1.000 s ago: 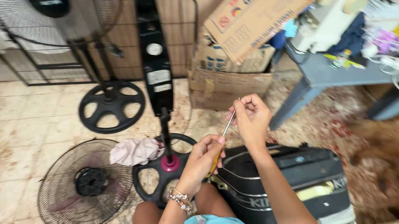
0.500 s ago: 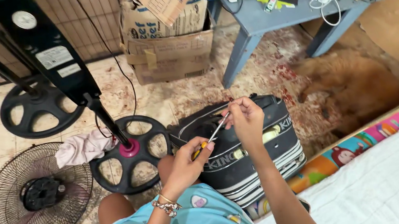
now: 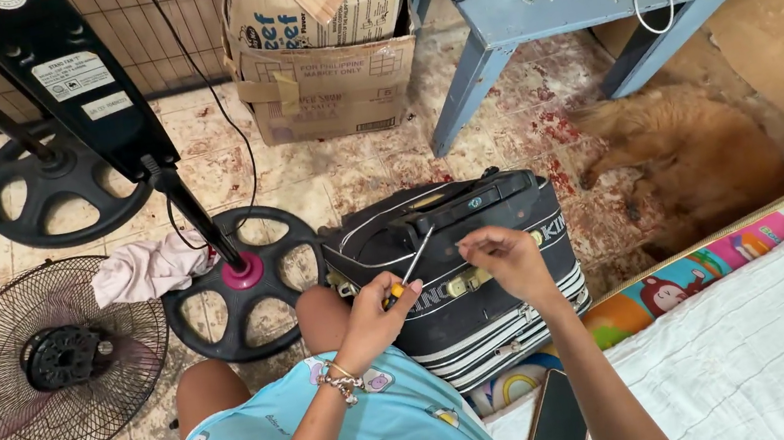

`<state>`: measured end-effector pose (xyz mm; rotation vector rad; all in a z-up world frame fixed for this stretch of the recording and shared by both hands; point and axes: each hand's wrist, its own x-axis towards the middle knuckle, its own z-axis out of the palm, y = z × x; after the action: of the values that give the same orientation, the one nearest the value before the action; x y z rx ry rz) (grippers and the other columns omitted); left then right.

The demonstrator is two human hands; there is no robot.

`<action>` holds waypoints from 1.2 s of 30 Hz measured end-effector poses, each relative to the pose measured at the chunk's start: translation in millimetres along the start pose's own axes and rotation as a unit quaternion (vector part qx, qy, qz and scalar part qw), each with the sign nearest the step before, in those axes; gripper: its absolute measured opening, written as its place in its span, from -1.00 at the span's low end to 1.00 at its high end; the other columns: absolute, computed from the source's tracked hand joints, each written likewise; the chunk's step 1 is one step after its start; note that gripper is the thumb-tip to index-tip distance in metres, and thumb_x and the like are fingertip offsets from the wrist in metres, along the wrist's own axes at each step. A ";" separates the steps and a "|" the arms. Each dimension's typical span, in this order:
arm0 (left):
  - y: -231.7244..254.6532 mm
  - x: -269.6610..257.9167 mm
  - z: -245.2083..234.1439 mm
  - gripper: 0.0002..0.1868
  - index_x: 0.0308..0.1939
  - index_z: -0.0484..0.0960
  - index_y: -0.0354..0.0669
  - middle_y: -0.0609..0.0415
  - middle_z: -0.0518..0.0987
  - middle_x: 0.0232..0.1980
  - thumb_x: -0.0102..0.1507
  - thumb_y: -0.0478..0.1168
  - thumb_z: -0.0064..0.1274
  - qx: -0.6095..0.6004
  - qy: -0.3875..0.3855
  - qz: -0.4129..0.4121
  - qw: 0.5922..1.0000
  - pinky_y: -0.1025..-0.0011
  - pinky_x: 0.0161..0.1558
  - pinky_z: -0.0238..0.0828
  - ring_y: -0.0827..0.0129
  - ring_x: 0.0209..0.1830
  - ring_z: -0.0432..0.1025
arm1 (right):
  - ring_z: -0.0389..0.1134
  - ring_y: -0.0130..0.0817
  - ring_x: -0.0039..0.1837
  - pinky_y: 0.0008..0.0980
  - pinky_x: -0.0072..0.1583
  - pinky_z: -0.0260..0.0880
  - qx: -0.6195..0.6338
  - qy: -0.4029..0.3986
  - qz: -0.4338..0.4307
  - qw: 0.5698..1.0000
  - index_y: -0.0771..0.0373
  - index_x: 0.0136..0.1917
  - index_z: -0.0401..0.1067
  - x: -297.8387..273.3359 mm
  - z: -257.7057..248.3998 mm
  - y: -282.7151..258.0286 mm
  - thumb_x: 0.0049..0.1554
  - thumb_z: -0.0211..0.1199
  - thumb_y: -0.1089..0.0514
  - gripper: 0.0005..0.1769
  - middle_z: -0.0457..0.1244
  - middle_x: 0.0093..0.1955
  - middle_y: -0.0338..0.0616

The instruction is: The person uses a screwdriver to remove screws from the back panel of a standing electric fan. After removing the screws, they detach the back panel and wipe it with a cloth. The clip ends with the panel removed and the fan partially disassembled.

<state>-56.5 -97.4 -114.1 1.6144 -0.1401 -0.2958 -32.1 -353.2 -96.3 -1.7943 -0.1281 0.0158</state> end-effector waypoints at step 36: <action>-3.3 -16.8 -36.7 -0.74 -0.15 0.51 -0.08 0.28 0.28 -0.59 0.35 0.01 -0.05 -0.143 0.051 -0.109 0.982 0.55 -0.66 0.01 0.64 -0.71 0.09 | 0.51 -0.28 -0.17 -0.35 -0.08 0.50 -0.339 -0.095 0.036 0.935 0.26 -0.07 0.67 15.6 -20.3 10.2 -0.03 0.43 0.29 -0.80 0.47 -0.16 -0.04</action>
<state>-62.8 -57.3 -114.1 1.3557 0.1542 -0.3834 -14.1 -373.7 -100.7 -2.4890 -0.2260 0.2218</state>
